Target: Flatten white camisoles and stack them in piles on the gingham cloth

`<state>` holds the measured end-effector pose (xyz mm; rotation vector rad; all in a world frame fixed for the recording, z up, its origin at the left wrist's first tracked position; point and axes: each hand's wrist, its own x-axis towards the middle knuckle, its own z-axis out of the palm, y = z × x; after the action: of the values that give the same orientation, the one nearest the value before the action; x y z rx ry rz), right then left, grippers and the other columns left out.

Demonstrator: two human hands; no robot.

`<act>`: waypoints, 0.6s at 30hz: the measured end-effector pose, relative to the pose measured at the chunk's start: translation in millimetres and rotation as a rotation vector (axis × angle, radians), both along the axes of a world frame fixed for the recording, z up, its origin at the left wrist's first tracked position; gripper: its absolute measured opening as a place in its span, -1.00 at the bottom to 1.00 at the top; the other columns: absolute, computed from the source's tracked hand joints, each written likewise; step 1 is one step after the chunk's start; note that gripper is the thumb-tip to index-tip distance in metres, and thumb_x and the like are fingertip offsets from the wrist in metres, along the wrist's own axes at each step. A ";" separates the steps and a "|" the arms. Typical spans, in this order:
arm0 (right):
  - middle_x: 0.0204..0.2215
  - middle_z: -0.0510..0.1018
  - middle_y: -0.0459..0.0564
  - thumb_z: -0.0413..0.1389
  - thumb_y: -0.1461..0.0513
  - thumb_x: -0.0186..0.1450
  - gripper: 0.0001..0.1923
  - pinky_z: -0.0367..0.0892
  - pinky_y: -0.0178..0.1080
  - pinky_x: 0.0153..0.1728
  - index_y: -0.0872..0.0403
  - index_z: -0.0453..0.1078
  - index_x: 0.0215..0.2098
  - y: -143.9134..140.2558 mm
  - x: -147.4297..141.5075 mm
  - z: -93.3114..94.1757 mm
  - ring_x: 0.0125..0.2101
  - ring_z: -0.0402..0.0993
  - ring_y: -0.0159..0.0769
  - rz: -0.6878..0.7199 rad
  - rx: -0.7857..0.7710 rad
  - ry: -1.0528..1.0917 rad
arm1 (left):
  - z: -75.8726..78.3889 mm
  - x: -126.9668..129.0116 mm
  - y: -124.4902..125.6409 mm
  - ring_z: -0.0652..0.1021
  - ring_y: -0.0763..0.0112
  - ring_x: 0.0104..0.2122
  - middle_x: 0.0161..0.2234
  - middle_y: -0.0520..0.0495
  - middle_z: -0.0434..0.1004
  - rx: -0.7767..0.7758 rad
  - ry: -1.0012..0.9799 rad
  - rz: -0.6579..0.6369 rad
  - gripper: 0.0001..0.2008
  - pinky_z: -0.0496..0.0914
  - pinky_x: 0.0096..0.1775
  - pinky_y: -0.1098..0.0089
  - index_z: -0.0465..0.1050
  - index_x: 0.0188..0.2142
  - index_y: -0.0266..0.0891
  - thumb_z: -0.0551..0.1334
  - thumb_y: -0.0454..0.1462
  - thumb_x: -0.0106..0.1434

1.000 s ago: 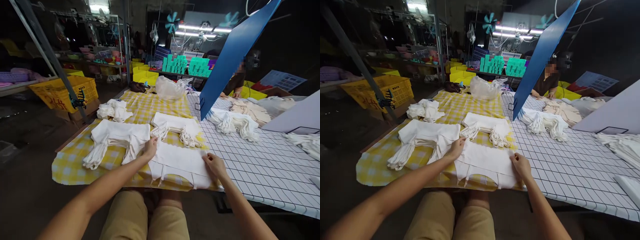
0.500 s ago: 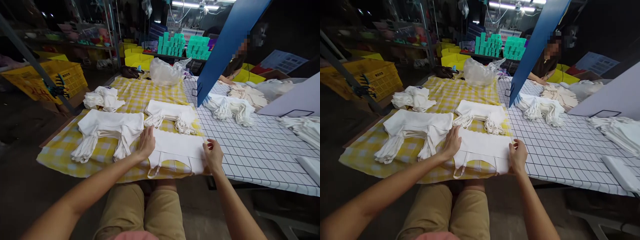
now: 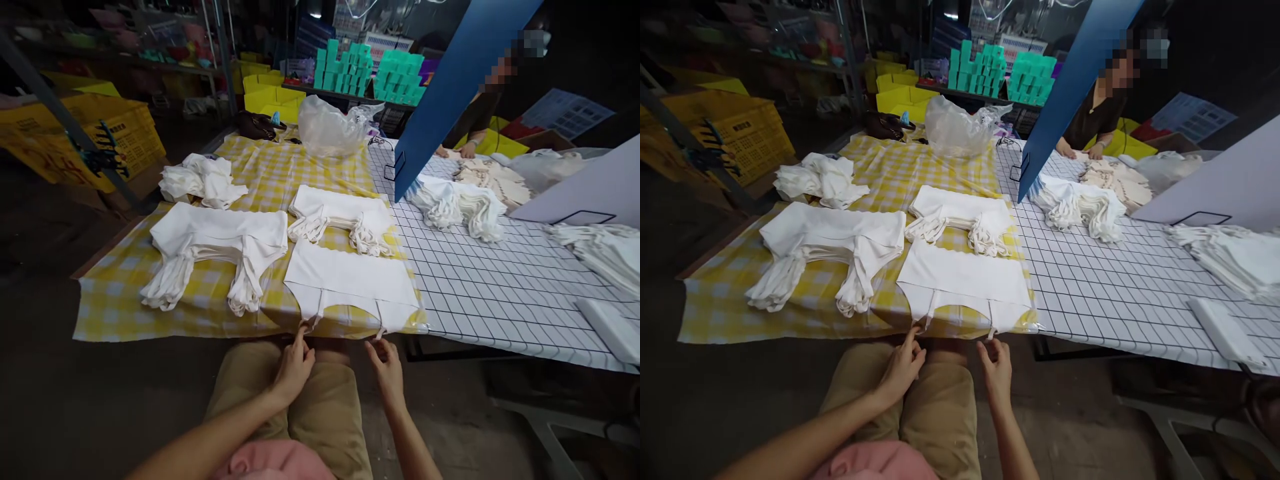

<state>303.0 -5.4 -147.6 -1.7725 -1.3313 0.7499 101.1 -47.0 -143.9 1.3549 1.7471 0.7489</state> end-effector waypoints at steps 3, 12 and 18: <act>-0.55 0.30 -0.06 0.06 -0.15 -0.01 -0.52 0.22 -0.26 -0.43 0.11 0.39 -0.57 4.5 5.4 4.0 -0.50 0.26 -0.30 0.109 -0.081 0.006 | 8.8 2.5 8.8 0.35 0.55 -0.71 -0.67 0.17 0.24 -0.155 -0.078 -0.047 -0.71 0.24 -0.55 0.52 0.34 -0.13 -0.27 0.03 -0.32 0.16; -0.56 0.30 -0.08 0.04 -0.15 0.08 -0.52 0.15 -0.37 -0.49 0.10 0.32 -0.60 -20.6 41.6 32.9 -0.49 0.21 -0.36 0.252 -0.147 -0.039 | 46.5 -5.8 -10.0 0.41 0.51 -0.63 -0.67 0.09 0.34 0.021 -0.120 -0.240 -0.72 0.24 -0.51 0.53 0.47 -0.35 -0.25 0.03 -0.19 0.21; -0.48 0.39 -0.04 0.01 -0.11 0.11 -0.55 0.23 -0.38 -0.44 0.08 0.39 -0.58 -17.0 52.8 66.1 -0.42 0.32 -0.32 0.466 -0.257 -0.085 | 52.3 -11.0 -27.7 0.51 0.45 -0.48 -0.45 0.00 0.55 0.252 0.067 -0.379 -0.75 0.34 -0.39 0.51 0.47 -0.20 -0.17 0.06 -0.24 0.20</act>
<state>355.7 -22.4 -81.5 -1.7171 -1.8041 1.1519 90.1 -74.6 -91.6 1.8350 1.4157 0.7300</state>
